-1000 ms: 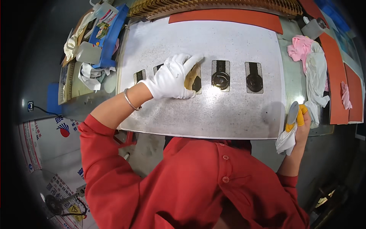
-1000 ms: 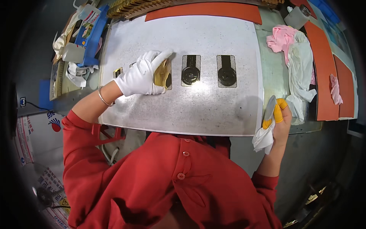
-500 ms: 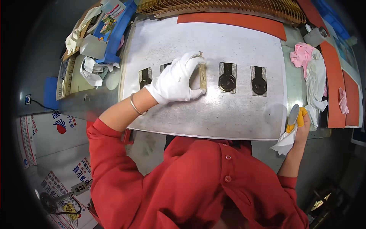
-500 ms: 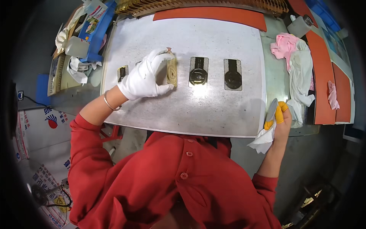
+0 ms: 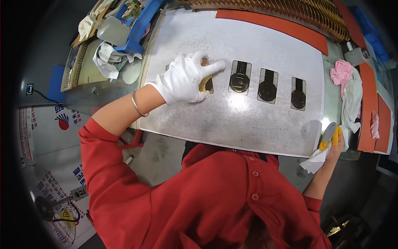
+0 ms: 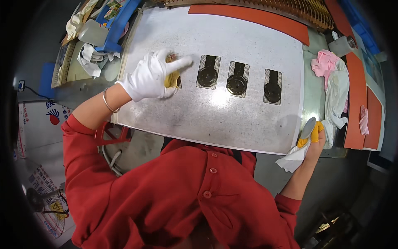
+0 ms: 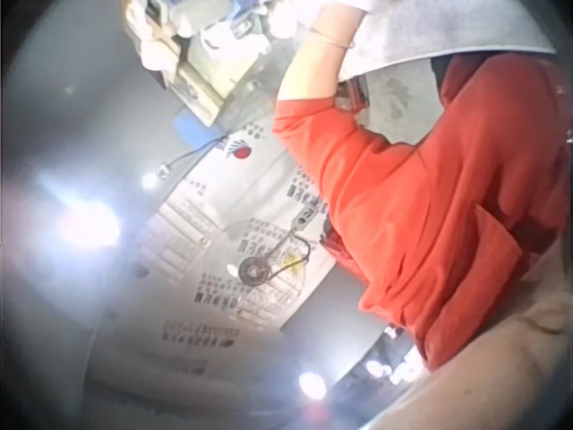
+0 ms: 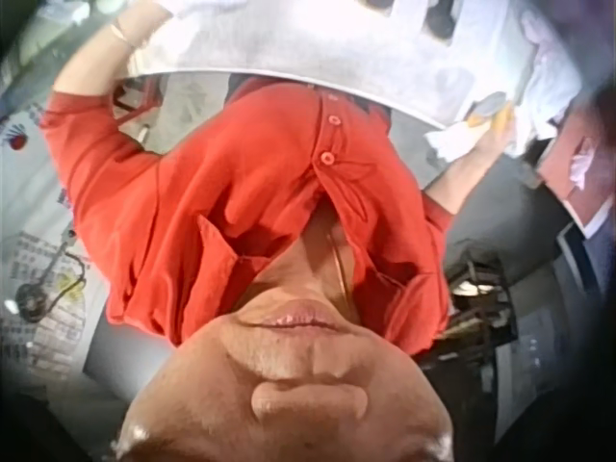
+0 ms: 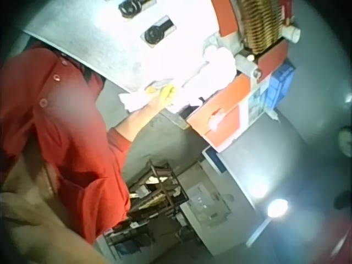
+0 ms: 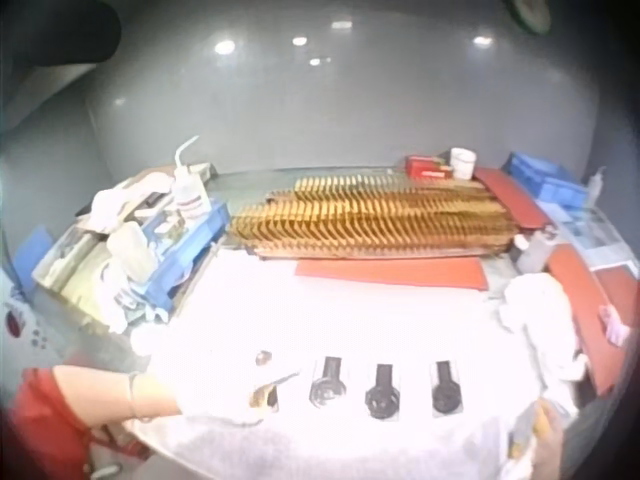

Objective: The person cleans a series of small, dark, rectangular decorative panels arranged on a white surface. Using a yellow sponge and a white cloth, the person wipes each panel individually, moving from right to left. The person occasionally lifts the panels to wipe underneath or reposition them.

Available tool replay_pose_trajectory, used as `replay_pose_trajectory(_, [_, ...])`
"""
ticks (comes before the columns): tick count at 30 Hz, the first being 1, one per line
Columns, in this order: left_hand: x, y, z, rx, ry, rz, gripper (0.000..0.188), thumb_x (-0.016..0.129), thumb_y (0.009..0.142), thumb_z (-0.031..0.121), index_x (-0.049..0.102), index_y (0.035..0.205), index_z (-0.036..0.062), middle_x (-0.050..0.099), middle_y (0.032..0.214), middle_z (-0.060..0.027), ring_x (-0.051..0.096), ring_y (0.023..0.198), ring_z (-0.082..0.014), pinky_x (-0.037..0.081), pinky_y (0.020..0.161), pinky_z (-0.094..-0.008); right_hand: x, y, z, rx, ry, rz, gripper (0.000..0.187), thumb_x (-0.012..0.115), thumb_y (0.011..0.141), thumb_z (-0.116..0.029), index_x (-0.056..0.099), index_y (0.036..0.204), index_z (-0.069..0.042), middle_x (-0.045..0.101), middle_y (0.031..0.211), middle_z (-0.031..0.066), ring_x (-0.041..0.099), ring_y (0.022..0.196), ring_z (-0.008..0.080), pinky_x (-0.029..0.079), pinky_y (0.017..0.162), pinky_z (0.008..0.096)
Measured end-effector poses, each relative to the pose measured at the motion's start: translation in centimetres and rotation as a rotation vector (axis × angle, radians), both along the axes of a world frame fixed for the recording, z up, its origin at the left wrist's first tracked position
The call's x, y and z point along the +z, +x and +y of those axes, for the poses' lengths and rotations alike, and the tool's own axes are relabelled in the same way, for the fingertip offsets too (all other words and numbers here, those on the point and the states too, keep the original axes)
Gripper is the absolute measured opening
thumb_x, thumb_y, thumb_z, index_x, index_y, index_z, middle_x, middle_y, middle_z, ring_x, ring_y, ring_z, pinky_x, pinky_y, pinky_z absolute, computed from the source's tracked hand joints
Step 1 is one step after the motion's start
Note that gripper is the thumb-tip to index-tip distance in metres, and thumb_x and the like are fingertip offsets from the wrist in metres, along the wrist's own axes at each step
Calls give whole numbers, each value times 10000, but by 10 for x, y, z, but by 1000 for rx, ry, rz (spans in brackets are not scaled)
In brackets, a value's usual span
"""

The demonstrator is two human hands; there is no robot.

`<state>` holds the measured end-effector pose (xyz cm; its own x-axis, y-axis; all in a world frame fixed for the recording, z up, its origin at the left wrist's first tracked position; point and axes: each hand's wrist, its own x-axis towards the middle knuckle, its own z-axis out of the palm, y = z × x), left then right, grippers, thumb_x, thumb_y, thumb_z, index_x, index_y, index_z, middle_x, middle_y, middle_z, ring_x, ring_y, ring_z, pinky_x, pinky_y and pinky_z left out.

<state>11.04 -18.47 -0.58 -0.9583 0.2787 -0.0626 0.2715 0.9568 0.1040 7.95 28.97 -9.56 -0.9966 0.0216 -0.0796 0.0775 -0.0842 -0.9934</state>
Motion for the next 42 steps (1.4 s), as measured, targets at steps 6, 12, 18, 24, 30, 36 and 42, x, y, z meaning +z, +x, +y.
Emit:
replay_pose_trajectory(6, [4,0,5,-80,-208,24,474,675,605,268,532,1019,87,497,1072,-166,518,920,-328,389,889,-450,-6,-2,6,-7,42,21,209,497,906,-144,534,1062,-10,564,881,3,522,753,70,421,648,205])
replay_pose_trajectory(12, [-10,5,-21,-122,320,192,649,727,596,260,457,1146,46,489,1127,-153,470,1053,-342,377,944,-388,-8,-6,17,75,98,34,221,493,908,-153,529,1068,-5,558,876,4,521,741,71,414,626,204])
replay_pose_trajectory(18, [-5,29,-76,5,123,27,956,786,512,324,338,1305,36,392,1293,-186,373,1202,-342,287,1015,-387,-19,-7,28,26,93,40,251,481,914,-160,510,1100,6,563,949,31,527,818,89,424,703,216])
replay_pose_trajectory(24, [-14,40,-82,100,101,-32,880,729,553,250,334,1322,83,440,1150,-170,457,1044,-345,366,935,-379,-22,-13,36,76,50,50,233,474,915,-139,510,1095,5,559,988,36,525,873,97,418,765,231])
replay_pose_trajectory(30, [-8,39,-70,184,-38,-43,848,696,572,227,331,1332,138,433,1175,-173,452,1066,-355,385,917,-368,-17,-13,31,67,124,75,212,481,915,-149,518,1070,-8,562,948,26,525,812,87,428,709,227])
replay_pose_trajectory(36, [-9,51,-67,171,111,76,683,691,580,257,464,1215,149,443,1146,-175,487,1001,-346,416,858,-382,-16,-12,32,47,168,76,228,478,919,-162,515,1077,-2,562,938,24,523,810,87,427,708,227])
replay_pose_trajectory(42, [2,49,-56,60,-124,113,528,691,555,251,539,1029,75,459,1112,-175,509,958,-353,409,883,-425,-25,-18,48,58,298,112,252,482,918,-164,517,1099,9,569,965,31,528,851,91,427,743,228])
